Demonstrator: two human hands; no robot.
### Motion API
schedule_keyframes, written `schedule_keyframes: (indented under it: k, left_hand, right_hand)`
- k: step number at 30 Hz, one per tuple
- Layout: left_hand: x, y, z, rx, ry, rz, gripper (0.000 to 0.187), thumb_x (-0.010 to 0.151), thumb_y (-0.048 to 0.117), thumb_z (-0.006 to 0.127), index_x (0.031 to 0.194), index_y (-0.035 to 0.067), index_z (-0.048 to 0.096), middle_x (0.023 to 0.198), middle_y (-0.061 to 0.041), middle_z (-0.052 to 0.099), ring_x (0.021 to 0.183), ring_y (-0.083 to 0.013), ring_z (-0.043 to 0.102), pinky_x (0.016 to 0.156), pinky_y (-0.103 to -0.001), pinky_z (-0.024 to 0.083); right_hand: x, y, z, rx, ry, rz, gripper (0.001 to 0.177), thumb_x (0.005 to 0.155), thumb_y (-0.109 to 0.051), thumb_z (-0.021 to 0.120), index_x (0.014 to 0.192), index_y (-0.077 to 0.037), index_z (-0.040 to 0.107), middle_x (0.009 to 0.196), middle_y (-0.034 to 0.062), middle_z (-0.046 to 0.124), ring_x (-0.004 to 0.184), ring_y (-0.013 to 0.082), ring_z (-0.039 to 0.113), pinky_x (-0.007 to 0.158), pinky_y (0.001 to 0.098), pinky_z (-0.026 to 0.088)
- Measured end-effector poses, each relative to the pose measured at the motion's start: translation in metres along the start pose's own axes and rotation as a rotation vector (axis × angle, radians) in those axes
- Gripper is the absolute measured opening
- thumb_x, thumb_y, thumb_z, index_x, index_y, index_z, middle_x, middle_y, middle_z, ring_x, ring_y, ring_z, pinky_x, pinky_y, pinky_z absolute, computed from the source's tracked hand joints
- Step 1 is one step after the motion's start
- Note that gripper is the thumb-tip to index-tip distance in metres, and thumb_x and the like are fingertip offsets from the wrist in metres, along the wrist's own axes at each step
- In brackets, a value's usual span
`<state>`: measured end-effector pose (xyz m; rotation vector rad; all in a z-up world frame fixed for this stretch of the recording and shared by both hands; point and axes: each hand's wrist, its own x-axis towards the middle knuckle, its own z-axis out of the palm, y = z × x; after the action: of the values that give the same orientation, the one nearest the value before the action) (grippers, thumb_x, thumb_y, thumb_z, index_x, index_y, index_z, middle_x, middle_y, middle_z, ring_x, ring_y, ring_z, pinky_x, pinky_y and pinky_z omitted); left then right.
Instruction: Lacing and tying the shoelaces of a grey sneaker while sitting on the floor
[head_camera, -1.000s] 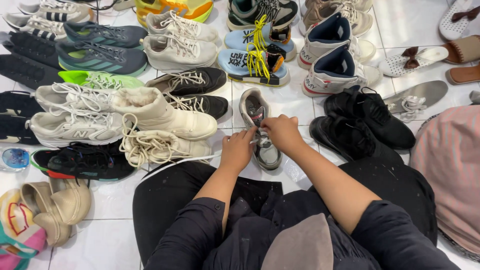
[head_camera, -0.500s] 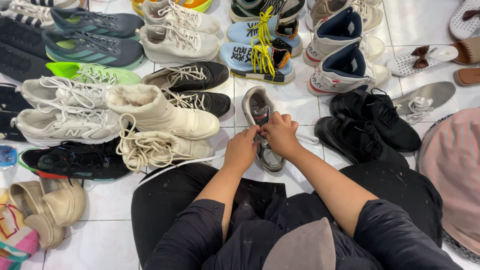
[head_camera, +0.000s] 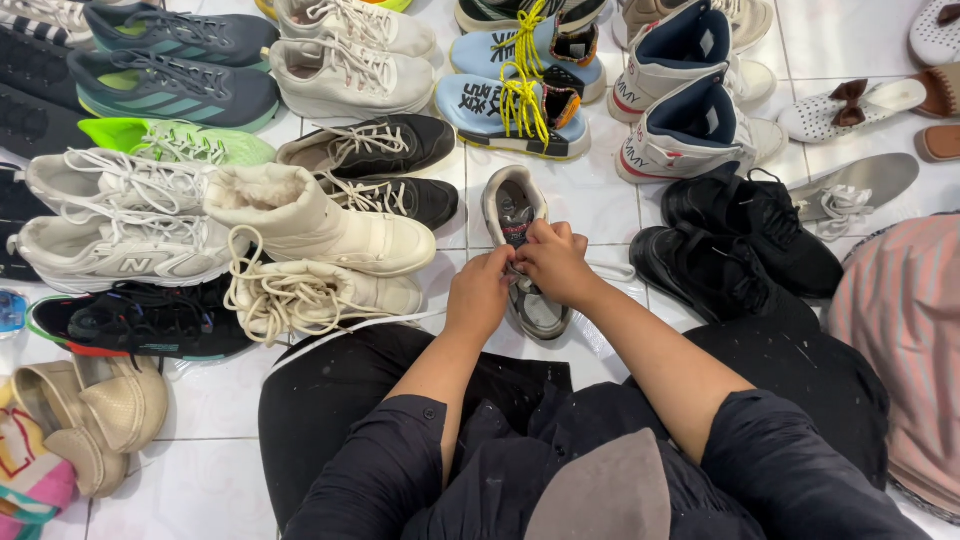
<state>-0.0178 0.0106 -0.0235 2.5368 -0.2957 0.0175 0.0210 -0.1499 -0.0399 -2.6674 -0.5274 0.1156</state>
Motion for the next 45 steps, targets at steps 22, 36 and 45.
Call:
schedule_keyframes:
  k: [22, 36, 45]
  left_hand:
    - [0.003, 0.003, -0.004, -0.016, -0.007, -0.006, 0.03, 0.078, 0.022, 0.065, 0.102, 0.022, 0.047, 0.086, -0.004, 0.063, 0.101, -0.0277, 0.058, 0.075, -0.043, 0.05]
    - [0.004, 0.002, -0.004, -0.025, -0.052, -0.044, 0.038, 0.081, 0.018, 0.062, 0.116, 0.018, 0.048, 0.092, -0.008, 0.063, 0.103, -0.0298, 0.057, 0.079, -0.043, 0.049]
    - [0.003, 0.011, -0.058, -0.141, -0.022, -0.147, 0.022, 0.083, 0.013, 0.057, 0.102, 0.024, 0.055, 0.075, -0.001, 0.064, 0.089, -0.0292, 0.06, 0.079, -0.044, 0.046]
  right_hand:
    - [-0.005, -0.006, -0.017, -0.157, 0.153, -0.194, 0.008, 0.077, -0.028, 0.065, 0.079, -0.022, 0.062, 0.094, -0.0075, 0.047, 0.094, 0.0216, 0.044, 0.074, 0.0385, 0.034]
    - [-0.001, -0.01, -0.019, -0.055, -0.02, 0.027, 0.017, 0.082, -0.028, 0.061, 0.097, -0.025, 0.054, 0.073, -0.0062, 0.058, 0.098, 0.0193, 0.05, 0.083, 0.0408, 0.026]
    - [-0.007, -0.016, -0.063, -0.15, -0.03, -0.073, 0.012, 0.093, -0.024, 0.047, 0.103, -0.026, 0.052, 0.085, -0.0056, 0.064, 0.098, 0.0169, 0.049, 0.088, 0.038, 0.027]
